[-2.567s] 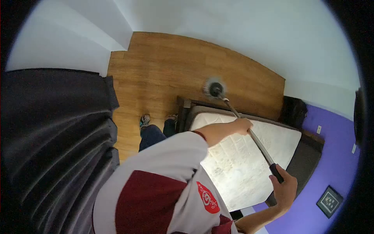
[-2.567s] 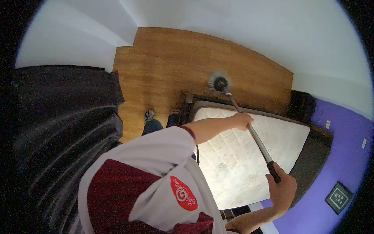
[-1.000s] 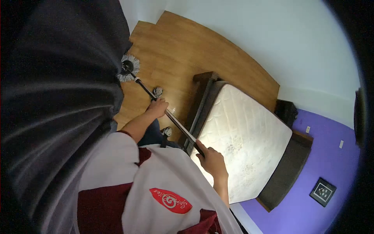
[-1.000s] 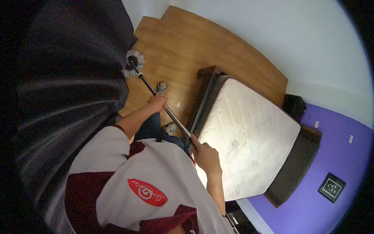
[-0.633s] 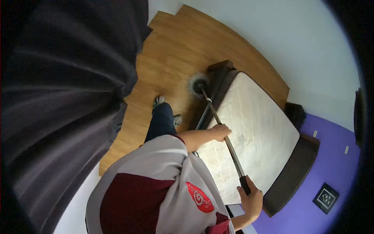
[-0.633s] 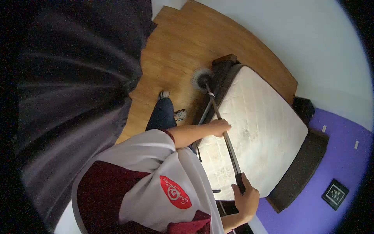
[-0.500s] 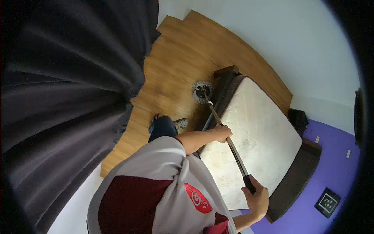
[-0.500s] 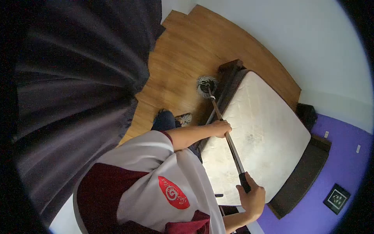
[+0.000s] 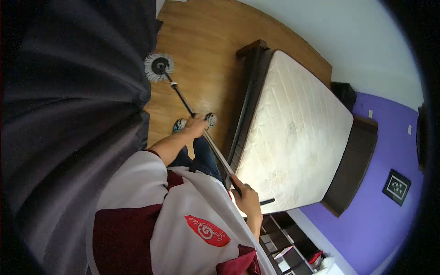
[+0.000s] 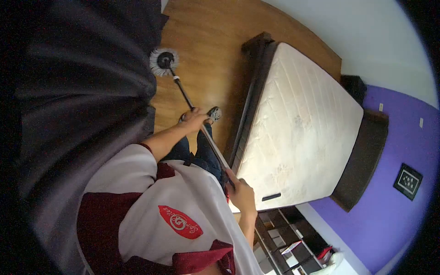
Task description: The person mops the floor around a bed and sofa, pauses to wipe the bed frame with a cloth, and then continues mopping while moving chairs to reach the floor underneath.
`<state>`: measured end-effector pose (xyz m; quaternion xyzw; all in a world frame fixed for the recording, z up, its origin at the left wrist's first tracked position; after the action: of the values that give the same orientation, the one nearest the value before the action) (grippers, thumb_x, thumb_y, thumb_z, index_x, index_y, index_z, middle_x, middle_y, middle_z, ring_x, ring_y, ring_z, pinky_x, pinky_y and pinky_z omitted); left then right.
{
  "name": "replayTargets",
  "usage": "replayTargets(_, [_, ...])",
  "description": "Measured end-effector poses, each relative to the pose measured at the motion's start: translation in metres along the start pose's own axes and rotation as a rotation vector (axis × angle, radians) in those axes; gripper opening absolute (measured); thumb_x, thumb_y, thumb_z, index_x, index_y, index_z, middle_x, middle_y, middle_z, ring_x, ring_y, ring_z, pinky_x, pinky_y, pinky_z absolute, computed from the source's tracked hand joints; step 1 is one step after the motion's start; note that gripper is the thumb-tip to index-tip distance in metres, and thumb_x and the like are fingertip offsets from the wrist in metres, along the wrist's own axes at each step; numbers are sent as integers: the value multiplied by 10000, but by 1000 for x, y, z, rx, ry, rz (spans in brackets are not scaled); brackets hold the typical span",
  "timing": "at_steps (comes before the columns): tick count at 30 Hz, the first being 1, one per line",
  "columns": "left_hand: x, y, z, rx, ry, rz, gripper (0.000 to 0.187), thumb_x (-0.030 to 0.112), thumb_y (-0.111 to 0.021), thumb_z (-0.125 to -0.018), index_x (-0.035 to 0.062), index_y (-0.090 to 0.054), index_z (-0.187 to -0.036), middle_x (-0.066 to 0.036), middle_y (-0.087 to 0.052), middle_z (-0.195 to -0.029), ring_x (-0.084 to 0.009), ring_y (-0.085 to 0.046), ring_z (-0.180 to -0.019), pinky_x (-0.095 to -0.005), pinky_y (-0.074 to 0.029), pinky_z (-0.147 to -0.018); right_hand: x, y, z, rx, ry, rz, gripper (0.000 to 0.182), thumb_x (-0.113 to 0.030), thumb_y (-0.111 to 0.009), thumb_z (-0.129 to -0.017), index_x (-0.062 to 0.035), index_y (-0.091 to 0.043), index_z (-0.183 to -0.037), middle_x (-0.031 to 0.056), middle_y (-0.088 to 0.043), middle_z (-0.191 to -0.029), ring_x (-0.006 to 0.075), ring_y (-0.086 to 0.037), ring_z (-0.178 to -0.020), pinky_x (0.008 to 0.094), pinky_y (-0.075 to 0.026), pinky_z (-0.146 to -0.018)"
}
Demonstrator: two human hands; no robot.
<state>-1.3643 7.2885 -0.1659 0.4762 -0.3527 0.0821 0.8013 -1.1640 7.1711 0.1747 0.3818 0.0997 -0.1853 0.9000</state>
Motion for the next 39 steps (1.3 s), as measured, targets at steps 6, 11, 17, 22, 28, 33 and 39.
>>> replayTargets(6, [127,-34,-31,-210,-266,-103,471,109,-724,-769,88,-569,-1214,-134,-478,-1316,-352,-395,-1324,-505,-455,-966,25,-40,74,215,-196,-259,524,-145,-647,-887,-159,-537,-1399,267,-683,-985,412,-679,-910,431,-536,-780])
replayTargets(11, [137,-45,-40,-258,-266,-202,570,136,-700,-805,108,-507,-1341,-150,-447,-1393,-358,-375,-1368,-528,-432,-1029,28,-119,36,289,-279,-542,588,-139,-600,-929,-53,-396,-1475,301,-593,-1261,421,-613,-1145,412,-485,-948])
replayTargets(17, [96,-114,-33,-376,-192,-414,462,216,-412,-991,166,-432,-1450,-143,-235,-1610,-345,-259,-1465,-546,-351,-1080,40,-210,-10,226,-386,-1165,610,-52,-585,-946,-198,-401,-1508,55,-617,-883,83,-501,-606,253,-472,-487])
replayTargets(22, [112,-169,27,-487,-344,-656,479,225,-412,-987,176,-420,-1463,-166,-204,-1620,-358,-224,-1479,-557,-282,-1124,86,-310,49,332,-342,-1044,552,-40,-577,-944,-144,-455,-1473,101,-656,-1059,122,-626,-802,253,-527,-714])
replayTargets(28, [146,-308,230,-685,-762,-679,475,251,-594,-853,128,-549,-1309,-215,-343,-1519,-389,-287,-1436,-544,-309,-1108,88,-462,263,408,-665,-1343,298,-78,-628,-898,-117,-708,-1182,169,-672,-1071,265,-647,-1011,323,-488,-906])
replayTargets(33, [227,-341,417,-1160,-918,-251,389,244,-656,-806,124,-605,-1172,-194,-545,-1268,-403,-418,-1298,-549,-384,-1045,40,-458,454,286,-945,-1150,317,-52,-639,-878,-111,-708,-1182,143,-676,-938,216,-637,-866,320,-496,-785])
replayTargets(39, [319,-378,527,-1397,-1290,190,288,352,-672,-802,167,-606,-1013,-54,-613,-1051,-271,-546,-1119,-505,-401,-905,17,-366,559,225,-1243,-963,306,-27,-683,-842,-80,-725,-1140,157,-701,-904,199,-649,-751,308,-508,-694])
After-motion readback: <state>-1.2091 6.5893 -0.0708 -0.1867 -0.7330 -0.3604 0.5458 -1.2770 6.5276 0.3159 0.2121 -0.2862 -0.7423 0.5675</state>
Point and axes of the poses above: each hand's wrist, its own z-axis away from the middle knuckle, its own y-axis out of the back of the hand, x = y × z, the point moved 3 cm from there along -z, towards the middle knuckle
